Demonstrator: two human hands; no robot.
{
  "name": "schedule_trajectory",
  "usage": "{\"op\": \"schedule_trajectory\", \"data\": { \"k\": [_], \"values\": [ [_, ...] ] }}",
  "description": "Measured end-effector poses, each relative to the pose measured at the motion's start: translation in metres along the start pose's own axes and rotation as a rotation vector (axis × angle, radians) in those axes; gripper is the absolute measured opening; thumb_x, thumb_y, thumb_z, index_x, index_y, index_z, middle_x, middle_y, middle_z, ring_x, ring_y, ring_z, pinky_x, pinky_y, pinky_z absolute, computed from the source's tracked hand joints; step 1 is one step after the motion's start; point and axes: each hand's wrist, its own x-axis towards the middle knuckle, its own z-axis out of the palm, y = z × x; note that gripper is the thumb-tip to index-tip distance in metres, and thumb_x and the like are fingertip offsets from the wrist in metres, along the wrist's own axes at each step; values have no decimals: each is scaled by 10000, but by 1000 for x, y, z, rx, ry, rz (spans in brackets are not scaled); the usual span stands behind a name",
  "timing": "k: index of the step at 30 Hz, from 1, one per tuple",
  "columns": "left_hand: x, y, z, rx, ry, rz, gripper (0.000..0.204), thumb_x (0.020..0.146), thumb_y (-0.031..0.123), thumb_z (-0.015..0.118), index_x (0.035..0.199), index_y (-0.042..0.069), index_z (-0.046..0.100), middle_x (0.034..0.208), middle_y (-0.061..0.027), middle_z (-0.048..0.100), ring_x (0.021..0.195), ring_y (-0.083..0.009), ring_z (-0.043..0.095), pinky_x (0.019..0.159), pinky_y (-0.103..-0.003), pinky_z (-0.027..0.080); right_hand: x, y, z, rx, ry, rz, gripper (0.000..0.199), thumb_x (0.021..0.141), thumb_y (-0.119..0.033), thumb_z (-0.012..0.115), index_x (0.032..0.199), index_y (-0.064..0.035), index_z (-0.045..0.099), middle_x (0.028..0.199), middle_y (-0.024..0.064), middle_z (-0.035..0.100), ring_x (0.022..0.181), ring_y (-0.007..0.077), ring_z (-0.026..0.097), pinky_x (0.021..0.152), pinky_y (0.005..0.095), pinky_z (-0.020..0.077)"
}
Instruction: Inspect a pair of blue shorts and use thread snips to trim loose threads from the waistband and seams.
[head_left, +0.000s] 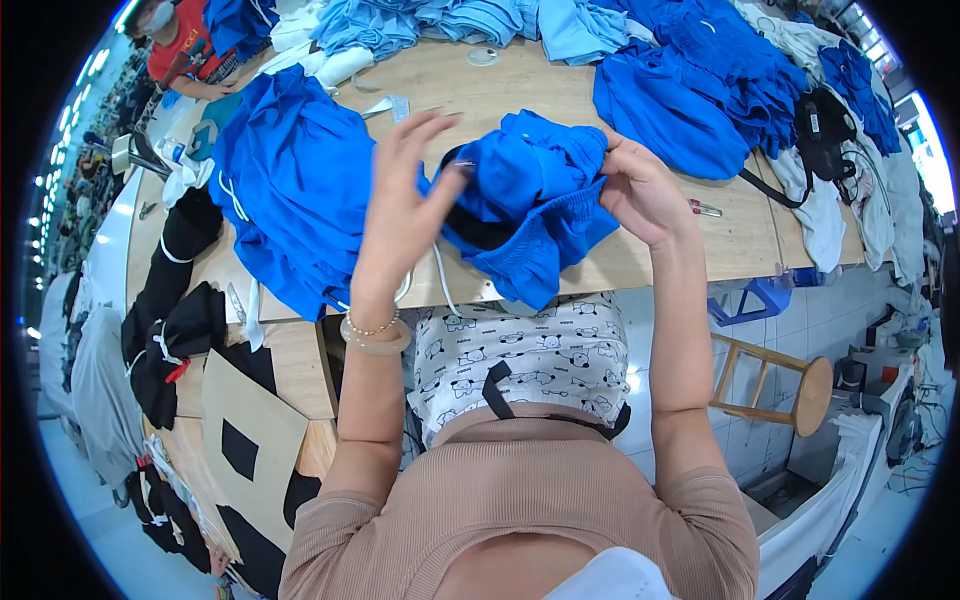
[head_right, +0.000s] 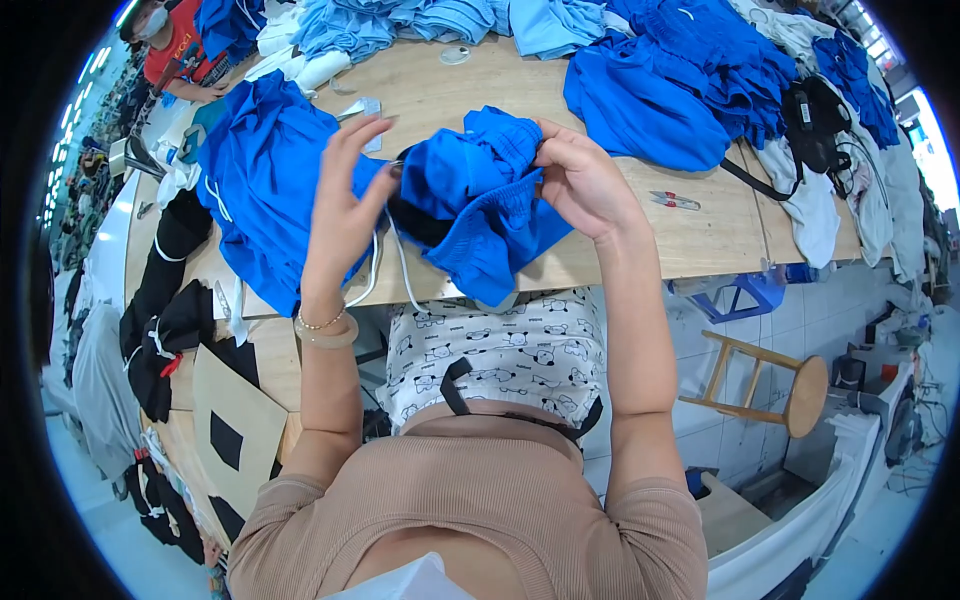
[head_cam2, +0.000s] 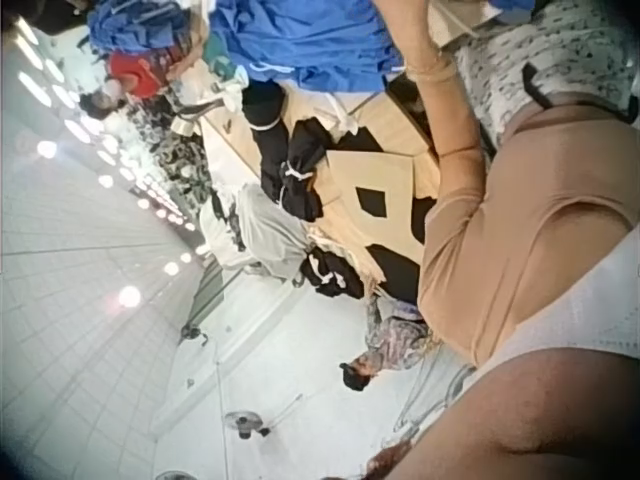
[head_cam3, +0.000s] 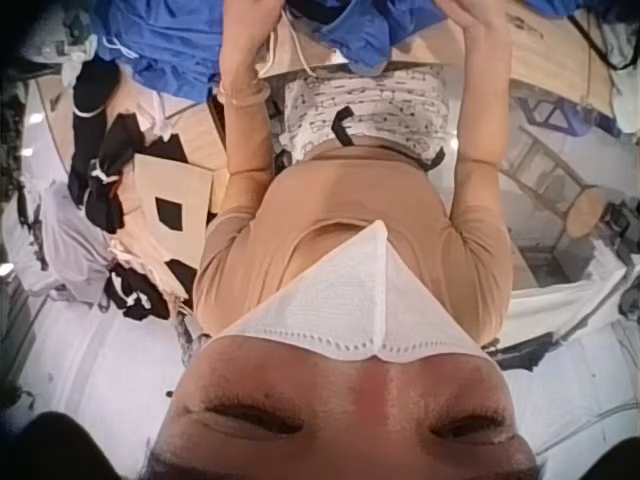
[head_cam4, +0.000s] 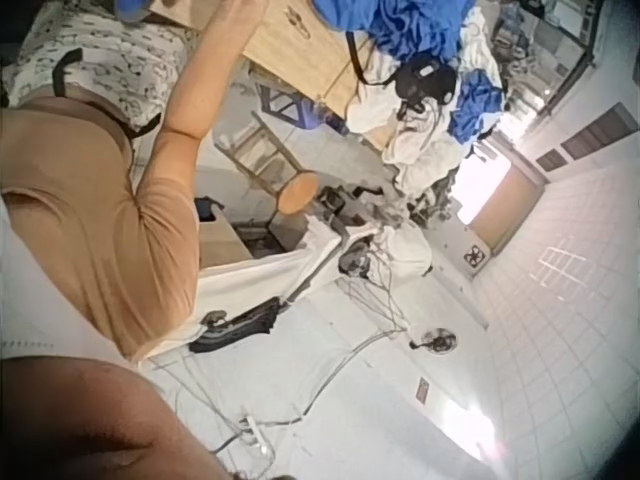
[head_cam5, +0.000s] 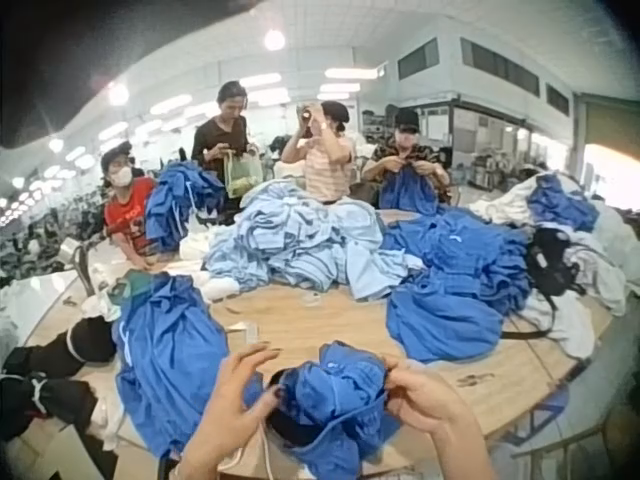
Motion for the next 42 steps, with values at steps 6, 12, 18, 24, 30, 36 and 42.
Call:
{"op": "schedule_trajectory", "data": {
  "k": [6, 12, 18, 24, 30, 36, 42],
  "values": [
    [34, 32, 23, -366, -410, -38, 658, 705, 117, 707, 1297, 56, 427, 1252, -122, 508, 1170, -254, 457, 981, -327, 357, 1, -18, 10, -96, -106, 4, 258, 814, 1, 419, 1020, 20, 574, 902, 44, 611, 780, 98, 568, 747, 231, 467],
    [51, 13, 6, -151, -326, -118, 283, 671, -58, 632, 944, 16, 627, 951, -99, 623, 823, -181, 594, 727, -279, 458, 3, -54, 0, -808, 50, -116, 210, 737, 22, 432, 882, 12, 585, 797, 6, 580, 697, 63, 506, 630, 194, 401],
    [58, 12, -11, 102, -319, 48, 279, 666, -69, 604, 932, 16, 622, 896, -77, 587, 889, -270, 578, 772, -316, 455, 18, -74, 9, -704, 121, -230, 264, 704, 21, 427, 937, -21, 542, 807, 3, 561, 719, 73, 489, 674, 194, 366],
    [50, 21, 11, -730, -491, -286, 258, 822, 99, 649, 1043, -16, 582, 994, -42, 617, 927, -97, 547, 859, -252, 436, 66, -39, -7, -929, 225, -548, 286, 727, -24, 516, 1009, -13, 564, 889, 73, 583, 823, 163, 551, 758, 248, 418],
    [47, 23, 25, -865, -95, -507, 256, 849, 161, 637, 1025, -21, 594, 896, -23, 629, 804, -52, 548, 719, -204, 442, 17, 21, 54, -1073, 518, -900, 191, 749, -126, 647, 794, -8, 504, 819, 106, 500, 728, 254, 498, 659, 357, 416],
    [44, 25, 26, -852, -102, -513, 264, 850, 156, 636, 1048, -13, 593, 945, -33, 630, 871, -71, 565, 785, -211, 441, 17, 34, 46, -1258, 507, -952, 68, 775, -27, 600, 830, -11, 562, 789, 122, 563, 760, 280, 540, 683, 355, 432],
    [36, 15, 27, -749, -117, -464, 384, 826, 27, 558, 1203, -8, 499, 996, -58, 601, 849, -85, 549, 775, -214, 432, 13, 17, 20, -518, 260, -417, 101, 875, -74, 531, 908, -9, 601, 803, -44, 540, 734, 29, 466, 640, 190, 373]
  ]
}}
